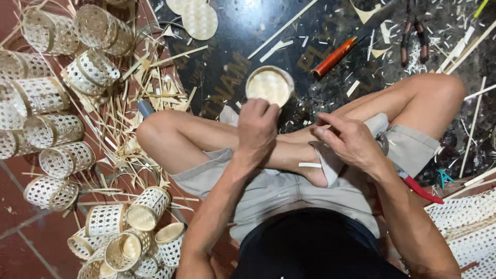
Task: The person sits cross-legged on the floor and weaves thin bamboo strips into small cylindrical baskets. They use pliers to trim strips and a hammer to tap them into place, then attach a circular bamboo base to complete the basket.
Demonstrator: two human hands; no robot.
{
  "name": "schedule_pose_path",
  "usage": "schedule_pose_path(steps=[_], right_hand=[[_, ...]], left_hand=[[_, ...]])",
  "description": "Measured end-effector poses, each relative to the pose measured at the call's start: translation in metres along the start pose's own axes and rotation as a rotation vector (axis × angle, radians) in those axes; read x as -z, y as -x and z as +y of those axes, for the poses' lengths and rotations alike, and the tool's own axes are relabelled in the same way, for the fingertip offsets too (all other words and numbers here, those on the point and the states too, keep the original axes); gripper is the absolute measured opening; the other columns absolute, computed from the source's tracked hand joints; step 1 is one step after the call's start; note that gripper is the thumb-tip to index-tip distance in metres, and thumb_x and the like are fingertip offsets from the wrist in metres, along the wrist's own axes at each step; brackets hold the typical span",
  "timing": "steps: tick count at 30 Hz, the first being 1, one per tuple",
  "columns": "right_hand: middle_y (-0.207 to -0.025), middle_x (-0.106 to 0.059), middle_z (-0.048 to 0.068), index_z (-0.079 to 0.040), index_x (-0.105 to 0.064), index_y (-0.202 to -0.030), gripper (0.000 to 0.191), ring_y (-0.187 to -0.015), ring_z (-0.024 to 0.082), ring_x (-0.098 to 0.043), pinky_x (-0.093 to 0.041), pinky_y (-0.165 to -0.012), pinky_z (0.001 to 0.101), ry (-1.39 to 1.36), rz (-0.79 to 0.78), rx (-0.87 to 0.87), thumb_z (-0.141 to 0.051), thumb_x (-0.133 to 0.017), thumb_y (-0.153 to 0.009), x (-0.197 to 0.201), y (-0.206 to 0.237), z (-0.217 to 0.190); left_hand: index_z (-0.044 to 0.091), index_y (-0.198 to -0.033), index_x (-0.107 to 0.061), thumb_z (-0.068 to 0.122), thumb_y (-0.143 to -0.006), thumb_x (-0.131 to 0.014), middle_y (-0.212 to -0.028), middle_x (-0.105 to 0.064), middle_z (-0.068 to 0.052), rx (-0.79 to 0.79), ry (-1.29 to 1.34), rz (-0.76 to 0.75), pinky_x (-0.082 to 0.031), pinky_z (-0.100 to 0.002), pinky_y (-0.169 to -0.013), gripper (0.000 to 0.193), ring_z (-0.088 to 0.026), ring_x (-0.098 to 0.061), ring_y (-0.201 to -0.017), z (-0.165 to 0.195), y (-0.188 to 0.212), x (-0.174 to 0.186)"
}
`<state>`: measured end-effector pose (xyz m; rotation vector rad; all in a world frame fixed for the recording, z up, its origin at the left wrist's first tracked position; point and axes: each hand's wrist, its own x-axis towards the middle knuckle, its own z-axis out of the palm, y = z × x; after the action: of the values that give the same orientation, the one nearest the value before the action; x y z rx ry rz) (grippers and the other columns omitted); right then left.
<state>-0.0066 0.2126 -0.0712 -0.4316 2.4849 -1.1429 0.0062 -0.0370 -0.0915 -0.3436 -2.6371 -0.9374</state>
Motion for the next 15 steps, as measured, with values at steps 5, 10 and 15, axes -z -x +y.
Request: schedule_pose_path(steps=[5, 10, 15], right_hand=[[-0.104, -0.076, 0.016, -0.001, -0.068, -0.124, 0.033, -0.093, 0.030, -0.074, -0.058, -0.080, 0.0391, 0.072, 0.063, 0.088, -0.016, -0.066, -0.095, 0.005, -0.002, 0.028], [-0.090, -0.070, 0.016, -0.003, -0.072, -0.109, 0.013, -0.077, 0.031, -0.069, -0.054, -0.069, 0.0412, 0.301, 0.229, 0.211, -0.013, -0.065, -0.106, 0.037, -0.100, 0.064], [-0.106, -0.069, 0.010, -0.005, -0.071, -0.107, 0.015, -0.102, 0.033, -0.068, -0.056, -0.087, 0.0452, 0.569, 0.456, 0.650, -0.001, -0.062, -0.096, 0.054, -0.225, 0.058]], left_hand=[[0.005, -0.087, -0.061, 0.007, -0.079, -0.061, -0.092, -0.054, -0.013, -0.092, -0.113, -0.171, -0.043, -0.045, -0.081, 0.008, -0.033, -0.054, -0.092, -0.003, -0.007, -0.025], [0.002, -0.105, -0.067, 0.006, -0.082, -0.071, -0.101, -0.060, -0.012, -0.102, -0.038, -0.046, -0.044, -0.046, -0.091, 0.023, -0.033, -0.058, -0.104, -0.003, 0.005, -0.024], [0.002, -0.110, -0.069, 0.004, -0.086, -0.077, -0.111, -0.066, -0.013, 0.081, 0.112, 0.132, -0.048, -0.044, -0.097, 0.026, -0.032, -0.062, -0.110, -0.013, 0.009, -0.020]])
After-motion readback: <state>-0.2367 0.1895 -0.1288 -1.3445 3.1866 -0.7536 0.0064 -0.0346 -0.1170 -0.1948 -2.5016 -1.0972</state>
